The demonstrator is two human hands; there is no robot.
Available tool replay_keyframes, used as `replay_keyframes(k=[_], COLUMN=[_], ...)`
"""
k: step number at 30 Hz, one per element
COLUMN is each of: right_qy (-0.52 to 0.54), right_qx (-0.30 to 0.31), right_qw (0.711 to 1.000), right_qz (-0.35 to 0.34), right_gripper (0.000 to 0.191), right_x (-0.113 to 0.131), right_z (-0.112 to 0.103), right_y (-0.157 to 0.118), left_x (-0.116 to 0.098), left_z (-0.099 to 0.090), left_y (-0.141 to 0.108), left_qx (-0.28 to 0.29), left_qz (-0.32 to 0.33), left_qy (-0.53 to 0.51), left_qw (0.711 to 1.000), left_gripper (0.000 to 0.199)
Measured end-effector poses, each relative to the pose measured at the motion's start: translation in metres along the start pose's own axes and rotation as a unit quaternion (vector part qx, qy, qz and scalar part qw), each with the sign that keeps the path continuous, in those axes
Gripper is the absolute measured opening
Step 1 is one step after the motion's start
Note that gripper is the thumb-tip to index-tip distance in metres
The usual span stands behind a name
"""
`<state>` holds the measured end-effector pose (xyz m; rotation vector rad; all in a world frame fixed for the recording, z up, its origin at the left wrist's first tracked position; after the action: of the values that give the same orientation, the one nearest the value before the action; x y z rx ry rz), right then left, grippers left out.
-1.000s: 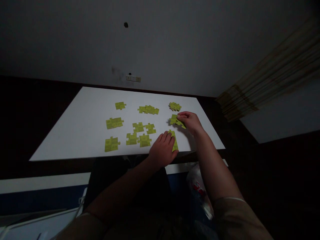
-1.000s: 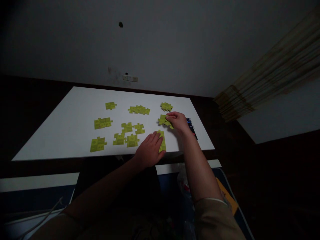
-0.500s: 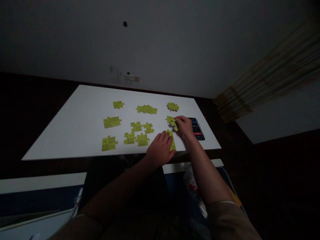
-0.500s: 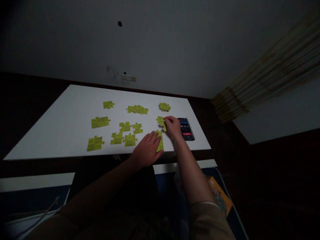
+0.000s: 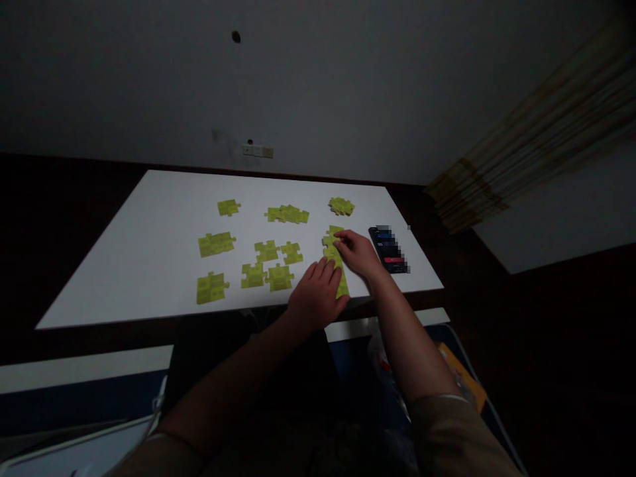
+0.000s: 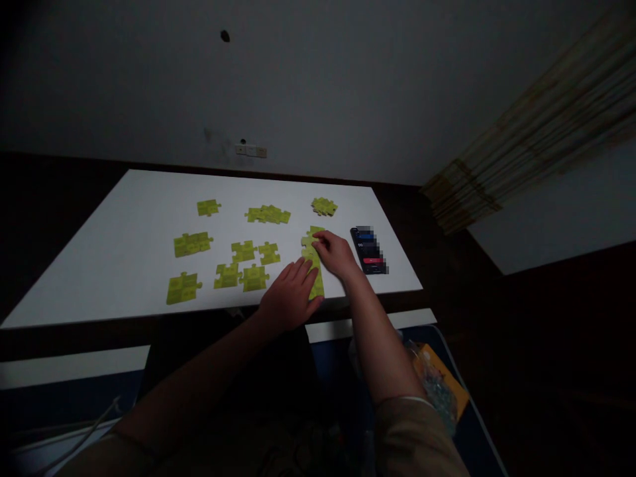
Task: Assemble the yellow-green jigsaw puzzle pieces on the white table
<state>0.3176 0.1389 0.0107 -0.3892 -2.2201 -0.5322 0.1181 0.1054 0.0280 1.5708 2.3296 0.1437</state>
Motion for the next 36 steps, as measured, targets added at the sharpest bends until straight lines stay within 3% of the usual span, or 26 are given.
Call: replay_keyframes(k=[15, 22, 28, 36], right_qy=[-0.073, -0.122, -0.243, -0.201], right_qx=[0.030, -0.047, -0.031, -0.016], right_qw=[0.995, 0.990, 0.969, 0.979], right_qz=[-0.062, -0.051, -0.043, 0.022], right_gripper=[0.031, 0.032, 0.035, 0.041], right_x=[0.017, 0.004, -0.009, -0.031], right_z=[0.002, -0.012, 0.004, -0.004], right_y=[-0.002, 0.021, 0.039, 0.045], left_x=[0.002, 0.002, 0.005, 0.006], left_z=[0.002, 0.001, 0.003, 0.003], left_y=[0.001, 0.001, 0.000, 0.001], left_qx=[0.014, 0.014, 0.007, 0.004], left_qz=[-0.011, -0.003, -0.017, -0.028], left_qy=[-0.017, -0.013, -0.017, -0.018], left_qw=[1.000, 1.000, 1.000, 0.999], left_gripper=[0.071, 0.070, 0.070, 0.065])
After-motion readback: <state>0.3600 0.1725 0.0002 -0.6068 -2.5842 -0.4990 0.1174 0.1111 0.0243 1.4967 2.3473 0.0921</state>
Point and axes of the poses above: each hand's wrist, its own y-axis towards the middle knuckle, its own z-axis out of the palm, x = y × z, the point moved 10 cm from there along y, towards the middle knuckle, and after that the axes turned 5 degrees about -z, right-handed, at the moved point
